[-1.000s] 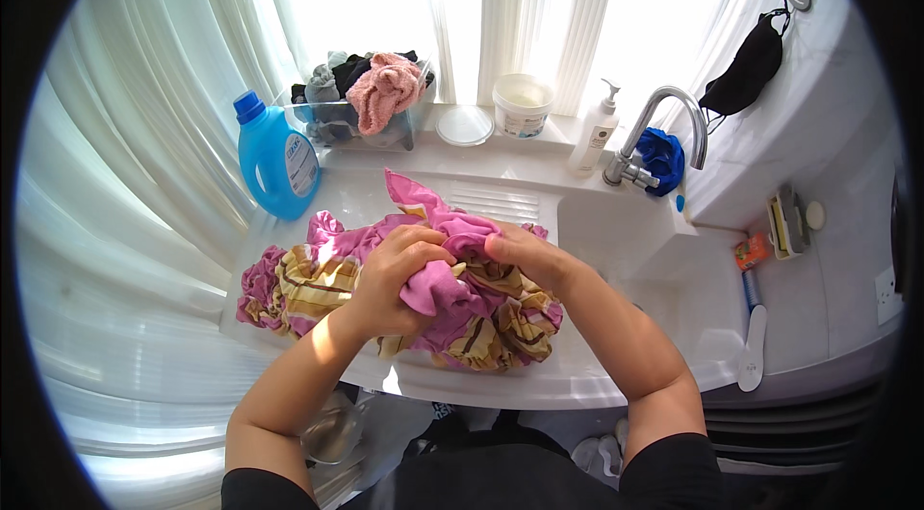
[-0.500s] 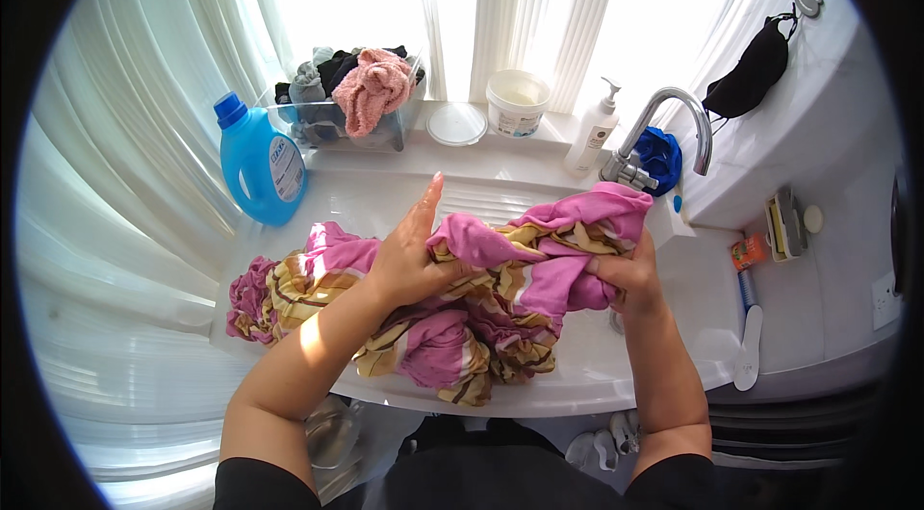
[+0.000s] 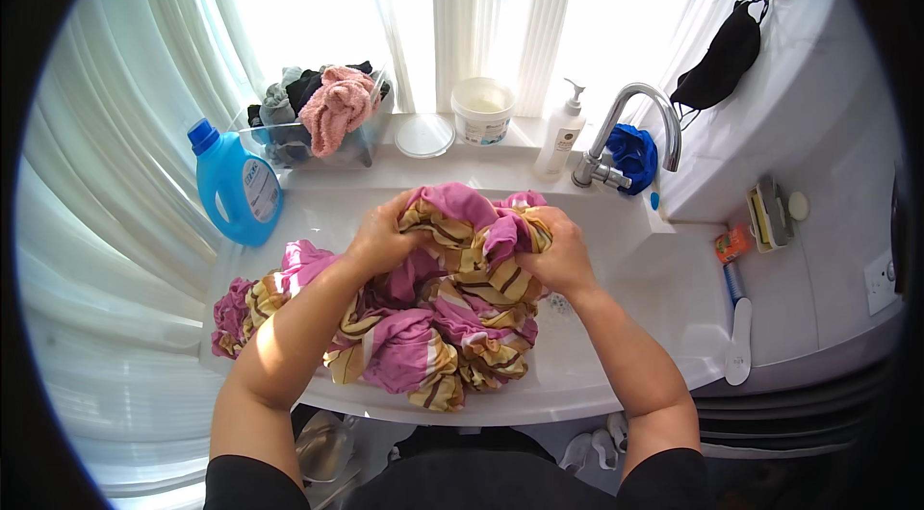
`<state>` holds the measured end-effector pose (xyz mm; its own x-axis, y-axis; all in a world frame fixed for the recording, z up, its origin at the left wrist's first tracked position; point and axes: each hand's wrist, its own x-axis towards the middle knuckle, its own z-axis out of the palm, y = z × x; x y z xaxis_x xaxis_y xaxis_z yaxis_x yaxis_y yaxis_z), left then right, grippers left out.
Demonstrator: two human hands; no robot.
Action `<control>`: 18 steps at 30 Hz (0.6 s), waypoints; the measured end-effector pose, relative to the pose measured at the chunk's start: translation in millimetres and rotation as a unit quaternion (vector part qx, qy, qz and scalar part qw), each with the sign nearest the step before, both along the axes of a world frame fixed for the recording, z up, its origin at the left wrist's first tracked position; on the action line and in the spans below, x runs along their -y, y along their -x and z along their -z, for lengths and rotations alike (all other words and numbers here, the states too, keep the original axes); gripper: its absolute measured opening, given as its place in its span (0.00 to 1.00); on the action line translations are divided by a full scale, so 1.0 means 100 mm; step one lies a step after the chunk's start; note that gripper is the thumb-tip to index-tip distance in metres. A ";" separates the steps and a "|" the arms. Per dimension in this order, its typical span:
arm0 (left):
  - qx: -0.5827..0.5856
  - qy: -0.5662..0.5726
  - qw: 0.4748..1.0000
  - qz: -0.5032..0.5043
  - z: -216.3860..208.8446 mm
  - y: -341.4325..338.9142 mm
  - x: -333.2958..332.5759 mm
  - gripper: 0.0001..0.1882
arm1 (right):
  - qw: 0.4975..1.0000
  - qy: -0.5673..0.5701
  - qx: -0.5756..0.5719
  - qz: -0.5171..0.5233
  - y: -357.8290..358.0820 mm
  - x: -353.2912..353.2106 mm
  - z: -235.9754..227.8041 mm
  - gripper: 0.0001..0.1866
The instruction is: The person washes a pink and yellow striped cloth in a sink by hand, using water and liquid detergent, then rinses it under the faucet.
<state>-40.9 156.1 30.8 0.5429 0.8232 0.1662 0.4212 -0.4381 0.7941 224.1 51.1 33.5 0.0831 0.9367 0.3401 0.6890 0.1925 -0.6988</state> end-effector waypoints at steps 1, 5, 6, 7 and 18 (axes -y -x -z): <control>0.099 0.049 0.994 -0.026 0.00 0.11 -0.14 0.32 | 0.999 0.001 -0.040 0.003 0.07 -0.11 -0.23 0.31; 0.137 0.032 0.989 -0.037 0.09 0.21 -0.37 0.32 | 0.958 0.128 -0.253 -0.036 0.15 -0.59 -0.21 0.44; 0.010 -0.025 0.998 -0.053 0.22 0.23 -0.37 0.32 | 0.971 0.185 -0.145 -0.045 0.19 -0.68 -0.02 0.41; -0.118 -0.080 0.987 -0.067 0.32 0.25 -0.34 0.33 | 0.969 0.239 -0.036 -0.055 0.23 -0.76 0.18 0.39; -0.323 -0.162 0.932 0.015 0.56 -0.36 0.12 0.28 | 0.962 0.053 0.141 -0.229 0.52 -0.67 0.88 0.22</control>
<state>-5.1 144.5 -25.4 0.6377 0.7696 0.0340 0.7498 -0.6302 0.2017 171.9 118.3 -54.9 -0.4270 0.8841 0.1898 0.7138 0.4584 -0.5295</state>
